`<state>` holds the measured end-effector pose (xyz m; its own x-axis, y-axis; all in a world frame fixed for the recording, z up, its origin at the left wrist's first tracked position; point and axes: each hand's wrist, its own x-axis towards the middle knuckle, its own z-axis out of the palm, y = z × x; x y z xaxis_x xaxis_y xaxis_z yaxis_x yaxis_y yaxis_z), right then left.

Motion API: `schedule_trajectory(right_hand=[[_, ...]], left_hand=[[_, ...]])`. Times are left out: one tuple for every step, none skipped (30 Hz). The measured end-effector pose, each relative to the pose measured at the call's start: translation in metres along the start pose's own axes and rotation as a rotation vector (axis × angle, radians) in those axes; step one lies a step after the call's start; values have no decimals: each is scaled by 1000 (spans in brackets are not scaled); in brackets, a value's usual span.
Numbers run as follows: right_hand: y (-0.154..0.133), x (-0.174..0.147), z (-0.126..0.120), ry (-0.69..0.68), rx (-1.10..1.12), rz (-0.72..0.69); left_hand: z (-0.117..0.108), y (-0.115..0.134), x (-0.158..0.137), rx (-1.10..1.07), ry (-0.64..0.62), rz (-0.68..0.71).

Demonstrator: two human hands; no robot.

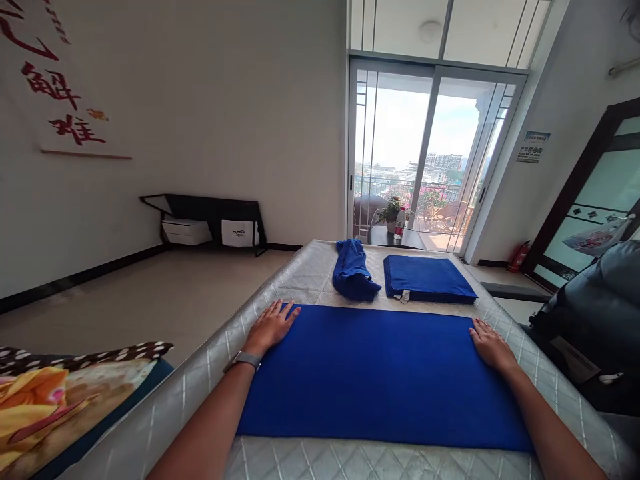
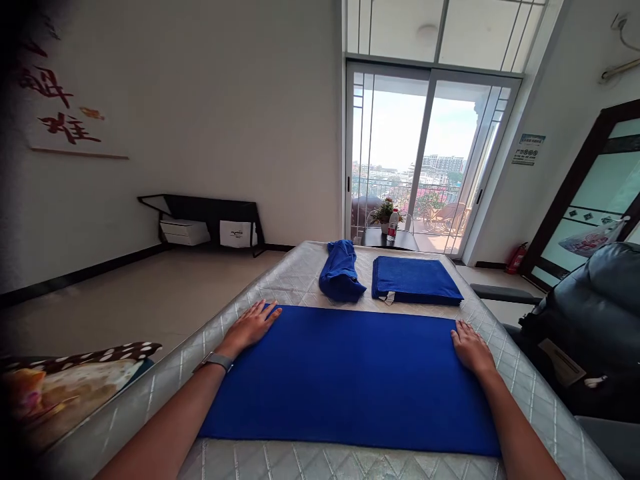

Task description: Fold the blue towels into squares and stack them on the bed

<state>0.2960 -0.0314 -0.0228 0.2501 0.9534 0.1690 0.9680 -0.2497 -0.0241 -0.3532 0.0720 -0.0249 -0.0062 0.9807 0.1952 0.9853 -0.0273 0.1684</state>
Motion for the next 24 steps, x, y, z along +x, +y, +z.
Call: schedule_trajectory(right_hand=[[-1, -1, -1, -5, -6, -2], [-2, -2, -2, -11, -15, -4], [-3, -3, -4, -15, -27, -8], [-5, -4, -7, -13, -47, -13], [-8, -6, -10, -5, -78, -13], [-11, -7, -15, 11, -119, -7], [-16, -8, -21, 35, -166, -3], [-22, -9, -28, 65, -210, -3], [-31, -11, -34, 98, -243, -13], [-41, -13, -41, 130, -259, -32], [-53, -16, -47, 157, -256, -63], [-68, -20, -52, 176, -234, -100], [-84, -24, -56, 183, -201, -136], [-101, -29, -58, 173, -159, -172], [-119, -34, -60, 148, -114, -205], [-137, -39, -60, 113, -69, -236], [-155, -44, -61, 73, -24, -268], [-172, -48, -60, 32, 20, -301], [-187, -51, -60, -7, 63, -334], [-202, -53, -60, -42, 102, -362], [-215, -55, -60, -71, 135, -384], [-226, -56, -60, -95, 164, -400], [-236, -56, -59, -113, 186, -410], [-243, -56, -57, -126, 202, -416]], left_hand=[[-1, 1, 0, -3, -2, 1], [-2, 2, -1, -5, -5, 2], [-4, 3, -2, -7, -6, 0], [-5, 4, -2, -9, -3, 1], [-5, 6, -3, -9, 1, 1], [-6, 7, -4, -9, 8, 1], [-6, 8, -4, -7, 12, 0], [-6, 8, -5, -4, 13, -1], [-6, 8, -6, 0, 10, 0], [-6, 7, -7, 2, 3, 2], [-7, 7, -7, 2, -2, 4], [-8, 6, -8, 2, 1, 12], [-9, 6, -8, 1, 14, 21], [-12, 8, -9, 1, 37, 31], [-16, 11, -10, 0, 66, 40], [-20, 18, -11, -4, 98, 49], [-24, 28, -12, -15, 122, 65], [-28, 43, -14, -36, 131, 93], [-30, 61, -17, -64, 124, 139], [-30, 82, -21, -96, 109, 202], [-28, 105, -26, -127, 82, 286], [-23, 129, -32, -149, 75, 385], [-16, 153, -37, -165, 80, 475], [-8, 175, -43, -182, 85, 551]])
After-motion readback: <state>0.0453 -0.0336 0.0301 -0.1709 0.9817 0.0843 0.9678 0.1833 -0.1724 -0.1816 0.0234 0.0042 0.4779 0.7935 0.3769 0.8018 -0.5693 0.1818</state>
